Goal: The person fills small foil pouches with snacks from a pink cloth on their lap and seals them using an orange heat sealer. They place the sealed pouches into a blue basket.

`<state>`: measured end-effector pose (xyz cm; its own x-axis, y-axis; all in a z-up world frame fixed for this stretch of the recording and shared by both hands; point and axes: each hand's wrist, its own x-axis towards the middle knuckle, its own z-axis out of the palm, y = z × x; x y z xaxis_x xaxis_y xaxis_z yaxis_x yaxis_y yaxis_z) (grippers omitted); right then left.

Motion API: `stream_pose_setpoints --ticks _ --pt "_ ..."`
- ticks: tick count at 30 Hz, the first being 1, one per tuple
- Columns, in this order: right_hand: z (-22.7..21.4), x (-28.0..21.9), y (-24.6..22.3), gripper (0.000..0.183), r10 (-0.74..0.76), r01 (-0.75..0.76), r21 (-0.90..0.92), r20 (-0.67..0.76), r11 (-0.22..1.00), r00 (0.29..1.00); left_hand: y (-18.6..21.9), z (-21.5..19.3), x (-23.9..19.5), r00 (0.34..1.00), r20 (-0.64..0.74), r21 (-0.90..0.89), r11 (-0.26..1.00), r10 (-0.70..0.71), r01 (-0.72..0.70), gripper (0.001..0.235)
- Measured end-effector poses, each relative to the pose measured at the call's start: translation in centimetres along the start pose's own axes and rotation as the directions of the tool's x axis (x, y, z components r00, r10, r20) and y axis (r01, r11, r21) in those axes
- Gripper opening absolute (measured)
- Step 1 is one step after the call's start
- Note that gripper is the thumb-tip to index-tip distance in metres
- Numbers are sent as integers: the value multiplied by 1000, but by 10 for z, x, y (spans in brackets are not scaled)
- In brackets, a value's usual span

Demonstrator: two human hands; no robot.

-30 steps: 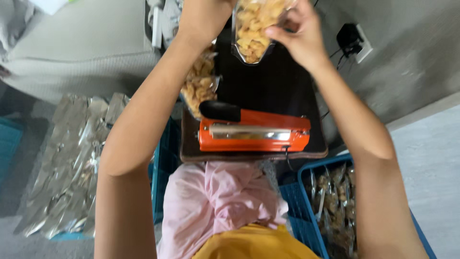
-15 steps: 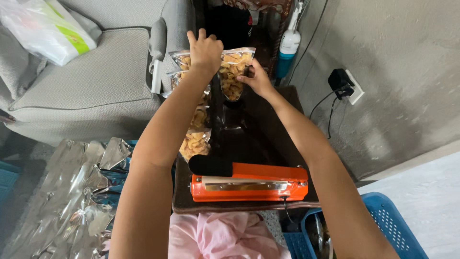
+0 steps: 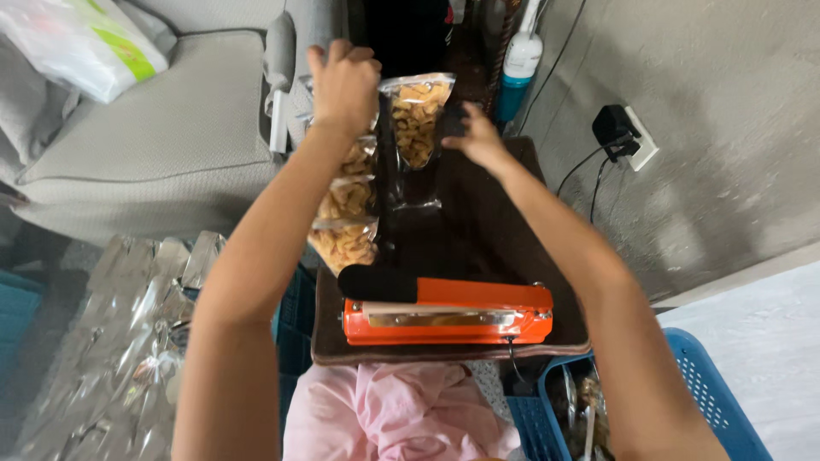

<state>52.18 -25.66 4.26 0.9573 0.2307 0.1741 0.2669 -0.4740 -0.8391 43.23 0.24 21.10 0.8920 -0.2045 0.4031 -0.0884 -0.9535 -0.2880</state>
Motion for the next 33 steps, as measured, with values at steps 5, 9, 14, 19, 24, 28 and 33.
stream_pose_setpoints --ticks 5,9,14,19,24,28,33 --pt "-82 -140 -82 43 -135 56 432 154 900 979 -61 -40 -111 893 -431 -449 889 -129 -89 10" --pt "-94 -265 -155 26 -304 279 211 99 937 947 -86 -62 -214 923 -272 -691 723 -273 10 11" --pt "-49 -359 -200 19 -444 430 109 216 896 870 -66 -59 -350 890 -38 -904 395 -454 163 10" --pt "42 -398 -198 24 -233 31 452 399 891 887 14 -46 -452 845 203 -970 14 -495 242 9" --pt "95 -434 -166 19 -101 70 94 386 993 917 84 -56 -503 762 470 -855 -15 -445 519 25" --pt "104 -460 -127 15 55 -65 20 329 998 943 129 -70 -521 942 177 -908 322 -284 268 46" --pt "88 -480 -120 19 31 -79 130 333 988 942 144 -73 -519 910 205 -849 397 -362 349 34"
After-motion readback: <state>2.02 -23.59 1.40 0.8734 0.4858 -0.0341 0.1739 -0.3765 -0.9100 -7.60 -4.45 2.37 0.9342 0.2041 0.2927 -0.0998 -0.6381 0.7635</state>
